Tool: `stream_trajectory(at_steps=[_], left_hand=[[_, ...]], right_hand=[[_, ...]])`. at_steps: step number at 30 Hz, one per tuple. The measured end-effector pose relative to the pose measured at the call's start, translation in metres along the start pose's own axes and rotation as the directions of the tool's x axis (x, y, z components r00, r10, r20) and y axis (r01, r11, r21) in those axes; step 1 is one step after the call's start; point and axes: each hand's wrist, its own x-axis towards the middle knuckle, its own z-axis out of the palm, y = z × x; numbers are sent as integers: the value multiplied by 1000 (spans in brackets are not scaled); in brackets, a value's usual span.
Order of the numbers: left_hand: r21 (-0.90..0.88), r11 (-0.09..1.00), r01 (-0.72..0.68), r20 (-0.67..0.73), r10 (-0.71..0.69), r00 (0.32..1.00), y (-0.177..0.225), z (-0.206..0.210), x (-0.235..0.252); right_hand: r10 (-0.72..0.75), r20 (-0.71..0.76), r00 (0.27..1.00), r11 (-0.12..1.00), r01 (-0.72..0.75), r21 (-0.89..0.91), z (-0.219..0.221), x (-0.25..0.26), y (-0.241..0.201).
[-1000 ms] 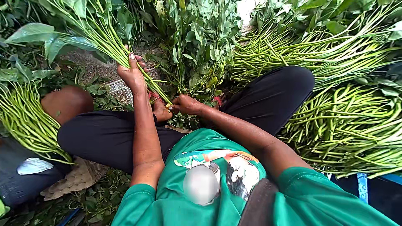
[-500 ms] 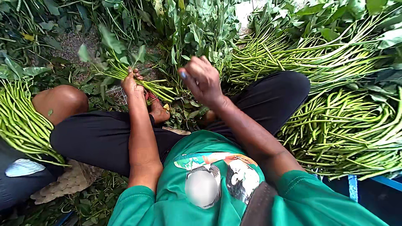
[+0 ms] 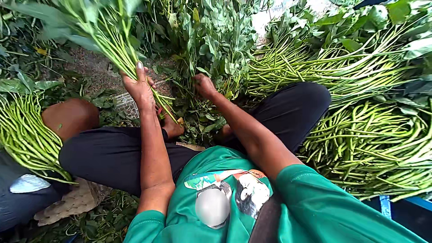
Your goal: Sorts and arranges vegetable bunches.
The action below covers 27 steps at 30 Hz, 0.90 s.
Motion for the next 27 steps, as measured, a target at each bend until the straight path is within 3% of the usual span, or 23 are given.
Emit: stream_trajectory(at_steps=[1, 3, 5, 7, 12, 18, 22, 25, 27], left_hand=[[-64, 998, -6, -20, 5, 1000, -5, -1, 3], [-176, 970, 169, 10, -170, 985, -19, 0, 3], [-154, 905, 397, 142, -377, 915, -33, 4, -3], [-87, 864, 496, 215, -470, 856, -44, 14, -11], [83, 870, 486, 245, -490, 836, -58, 32, -29], [159, 926, 342, 213, -371, 904, -65, 43, -43], [146, 934, 326, 226, -352, 909, -73, 38, -38], [142, 908, 394, 231, -418, 879, -73, 34, -35], [131, 890, 436, 231, -455, 860, -67, 33, -35]], right_hand=[[-20, -73, 997, 998, 24, 57, -12, -3, -4], [-67, -186, 980, 985, 94, 143, -35, -7, -14], [-125, -232, 965, 971, 167, 172, -51, -8, -24], [-160, -227, 961, 966, 199, 163, -61, -12, -36], [-205, -185, 961, 973, 220, 66, -53, -22, -66], [-221, -146, 964, 973, 229, 41, -40, -29, -78], [-217, -102, 971, 957, 232, 174, -41, -33, -76], [-247, -71, 967, 905, 256, 339, -41, -35, -70], [-243, -167, 956, 855, 292, 428, -36, -38, -65]])
